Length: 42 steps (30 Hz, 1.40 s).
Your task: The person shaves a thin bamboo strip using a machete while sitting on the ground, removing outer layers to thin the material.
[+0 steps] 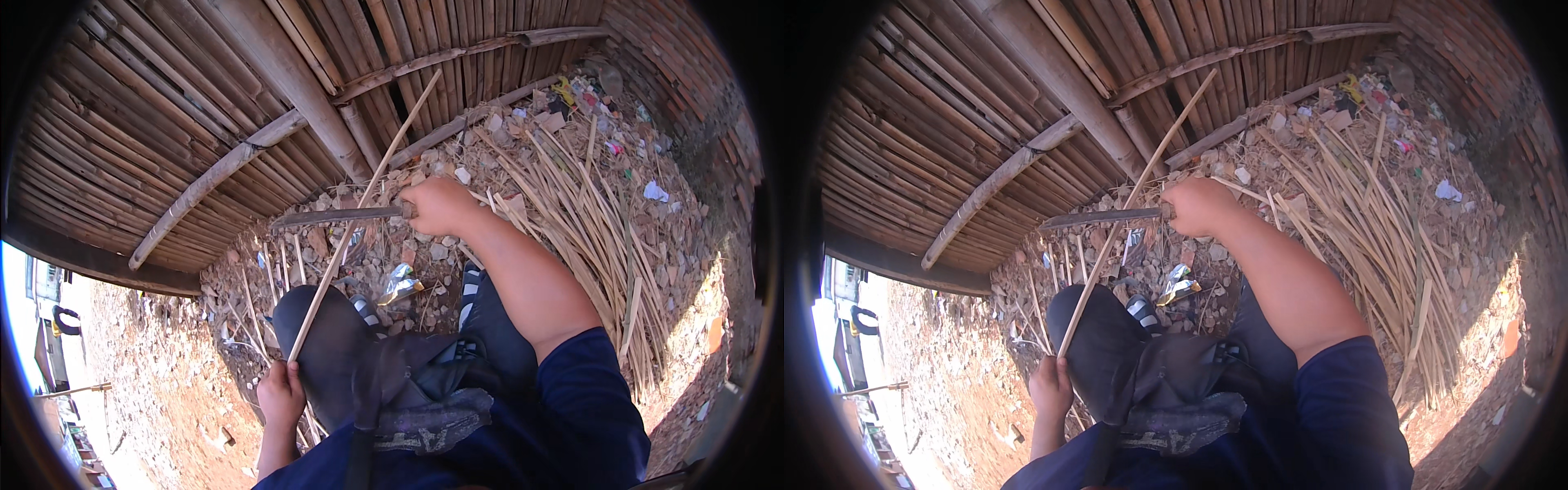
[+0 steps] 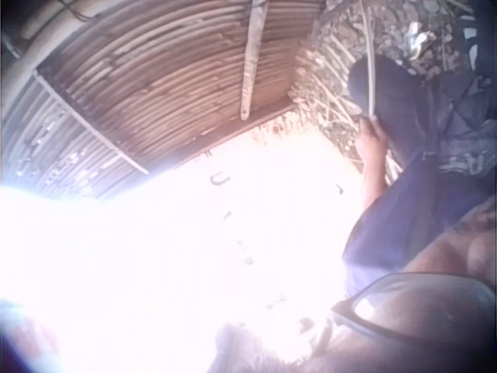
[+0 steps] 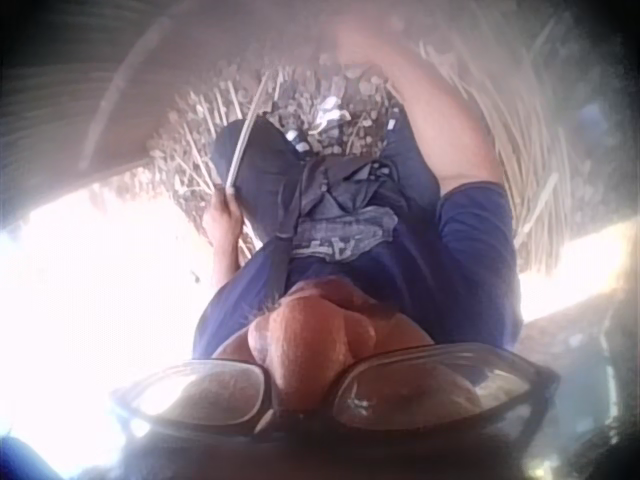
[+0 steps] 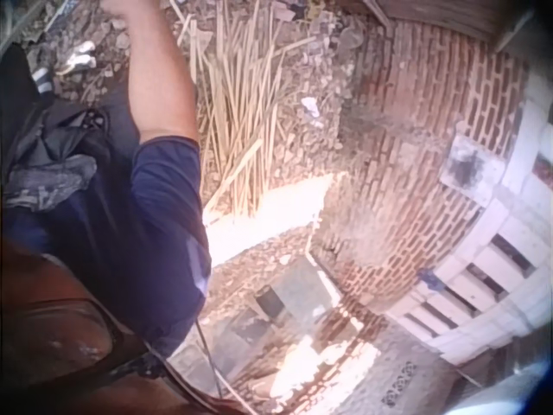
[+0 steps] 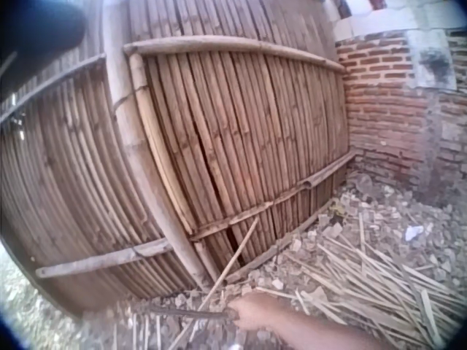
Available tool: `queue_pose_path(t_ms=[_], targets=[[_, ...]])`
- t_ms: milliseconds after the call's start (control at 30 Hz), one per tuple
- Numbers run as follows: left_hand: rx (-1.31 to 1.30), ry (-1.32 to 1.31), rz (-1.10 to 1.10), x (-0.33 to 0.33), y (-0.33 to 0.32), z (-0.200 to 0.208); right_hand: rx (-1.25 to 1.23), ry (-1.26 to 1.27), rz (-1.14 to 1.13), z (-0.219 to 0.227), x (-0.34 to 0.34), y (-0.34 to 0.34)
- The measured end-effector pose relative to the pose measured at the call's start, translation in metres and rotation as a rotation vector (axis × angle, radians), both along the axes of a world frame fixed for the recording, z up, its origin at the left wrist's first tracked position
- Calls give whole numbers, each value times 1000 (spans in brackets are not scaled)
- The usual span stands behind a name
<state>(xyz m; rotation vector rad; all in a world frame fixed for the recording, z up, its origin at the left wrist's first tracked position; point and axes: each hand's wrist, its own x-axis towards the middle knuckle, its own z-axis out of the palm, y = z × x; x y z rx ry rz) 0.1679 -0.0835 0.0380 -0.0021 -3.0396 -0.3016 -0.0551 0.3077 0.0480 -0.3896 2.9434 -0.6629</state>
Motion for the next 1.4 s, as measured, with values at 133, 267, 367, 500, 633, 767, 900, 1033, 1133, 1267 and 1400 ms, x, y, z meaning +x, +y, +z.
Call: queue_pose_path(t_ms=[133,267,367,500,633,767,900,1033,1133,1267,1400], targets=[[36,-43,52,0,9,5,58,-46,159,8,7,-21],[70,-11,-6,6,4,1,29,-6,142,-5,6,-16],[71,-57,-13,14,-2,1,43,-31,84,5,5,-3],[48,-135,18,20,-2,-1,68,-68,128,3,8,-15],[88,-135,5,19,-10,-11,97,-196,187,-4,4,-23],[31,-114,-8,14,-5,-10,-28,-71,-22,-27,-16,-2],[26,-76,-19,16,-9,-15,53,-120,99,-12,1,-20],[41,-82,-21,17,-16,-22,101,-125,281,-8,10,-33],[61,-80,-32,10,-12,-21,-80,-250,-17,-27,-14,-9],[14,-108,0,8,-5,-12,-2,-156,-26,-30,-8,-21],[-2,-63,-11,13,-9,-19,89,-186,195,0,13,-48]])
